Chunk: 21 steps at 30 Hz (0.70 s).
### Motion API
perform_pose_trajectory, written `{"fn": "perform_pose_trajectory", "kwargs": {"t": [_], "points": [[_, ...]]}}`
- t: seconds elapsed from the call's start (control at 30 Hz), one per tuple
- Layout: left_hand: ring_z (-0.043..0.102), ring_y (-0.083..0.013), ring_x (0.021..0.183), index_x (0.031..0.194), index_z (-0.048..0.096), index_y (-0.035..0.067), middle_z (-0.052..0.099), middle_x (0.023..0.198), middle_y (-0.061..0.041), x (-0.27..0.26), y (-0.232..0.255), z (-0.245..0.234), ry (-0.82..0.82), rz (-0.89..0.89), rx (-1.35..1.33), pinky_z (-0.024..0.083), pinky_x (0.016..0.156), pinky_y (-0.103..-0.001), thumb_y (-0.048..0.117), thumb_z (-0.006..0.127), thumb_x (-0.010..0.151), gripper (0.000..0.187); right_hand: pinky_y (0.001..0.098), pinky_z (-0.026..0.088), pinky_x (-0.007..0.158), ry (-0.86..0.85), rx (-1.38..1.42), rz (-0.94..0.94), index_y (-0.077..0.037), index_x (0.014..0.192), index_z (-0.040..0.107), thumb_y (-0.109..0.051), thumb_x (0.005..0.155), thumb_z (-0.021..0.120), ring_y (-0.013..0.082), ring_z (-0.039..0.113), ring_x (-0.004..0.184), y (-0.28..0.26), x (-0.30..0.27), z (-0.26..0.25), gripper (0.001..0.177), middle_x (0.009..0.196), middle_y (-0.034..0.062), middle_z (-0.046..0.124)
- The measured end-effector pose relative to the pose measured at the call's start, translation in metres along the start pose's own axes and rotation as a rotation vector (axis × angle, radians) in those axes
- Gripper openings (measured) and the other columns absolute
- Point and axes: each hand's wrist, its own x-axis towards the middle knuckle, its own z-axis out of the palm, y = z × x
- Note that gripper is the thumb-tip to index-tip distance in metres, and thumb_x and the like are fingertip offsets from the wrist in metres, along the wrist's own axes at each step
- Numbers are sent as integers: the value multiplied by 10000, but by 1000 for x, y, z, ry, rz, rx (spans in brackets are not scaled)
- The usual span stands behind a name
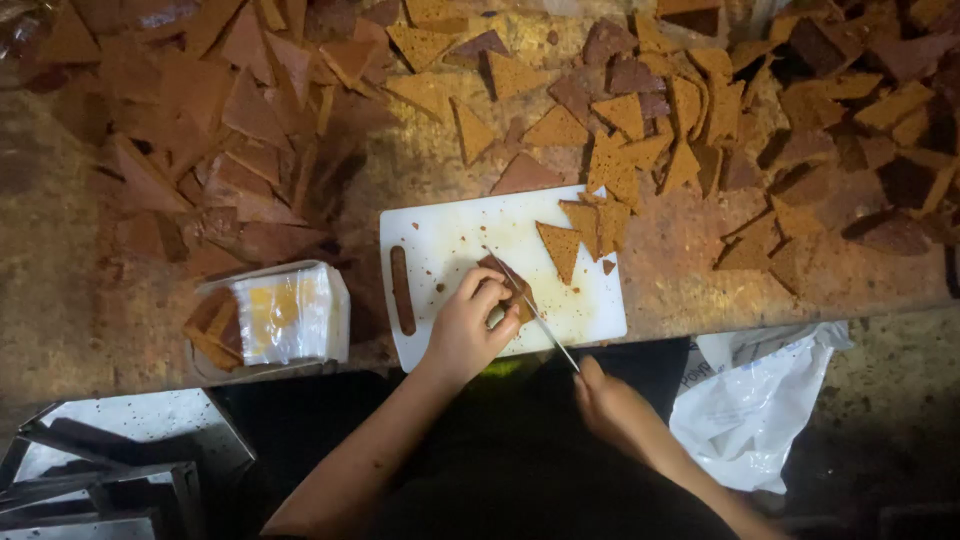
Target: Cutting triangular food pieces into smaller portions on a cutting board using a knife
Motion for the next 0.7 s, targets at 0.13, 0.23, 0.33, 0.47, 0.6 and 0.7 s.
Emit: {"fn": "perform_pose_trajectory", "kwargs": {"t": [0.13,0.23,0.33,0.47,0.6,0.7], "points": [[752,-290,912,960,660,142,648,1122,-14,-3,-7,8,150,97,155,624,707,-370,281,746,874,184,510,614,820,45,-136,58,-133,1128,545,-396,1040,399,373,760,899,-59,38,-28,313,758,211,726],[754,-351,813,910,670,66,635,1049,-101,2,-4,4,92,-47,11,636,647,-397,283,781,914,244,524,606,837,39,-29,46,-74,1178,525,-368,1038,396,434,740,943,-78,30,-56,350,867,292,705],[711,-488,862,1025,641,69,589,1051,-175,12,-9,-4,8,-192,-73,626,659,-509,298,781,819,338,545,598,840,-75,-38,81,-253,1200,471,-538,1048,318,437,724,982,-31,31,-40,357,922,214,720],[713,-349,866,1106,724,100,662,963,-155,53,-15,-18,289,-66,-234,578,735,-416,136,756,802,307,562,599,766,99,55,138,-223,1154,568,-395,1025,464,439,741,912,-4,22,-54,239,892,219,752],[412,-391,1472,1644,202,157,235,1675,-117,86,25,-25,471,4,-825,373,1166,-498,26,592,1026,743,515,582,815,480,200,111,-176,1172,644,-253,877,772,419,733,993,-5,16,-96,331,982,216,769],[296,-472,1510,1646,194,131,127,1693,-155,81,62,-35,440,12,-735,313,1201,-600,143,611,1079,704,459,537,906,768,234,-24,-144,984,655,-113,974,645,401,705,1032,56,52,-141,35,963,149,743]]}}
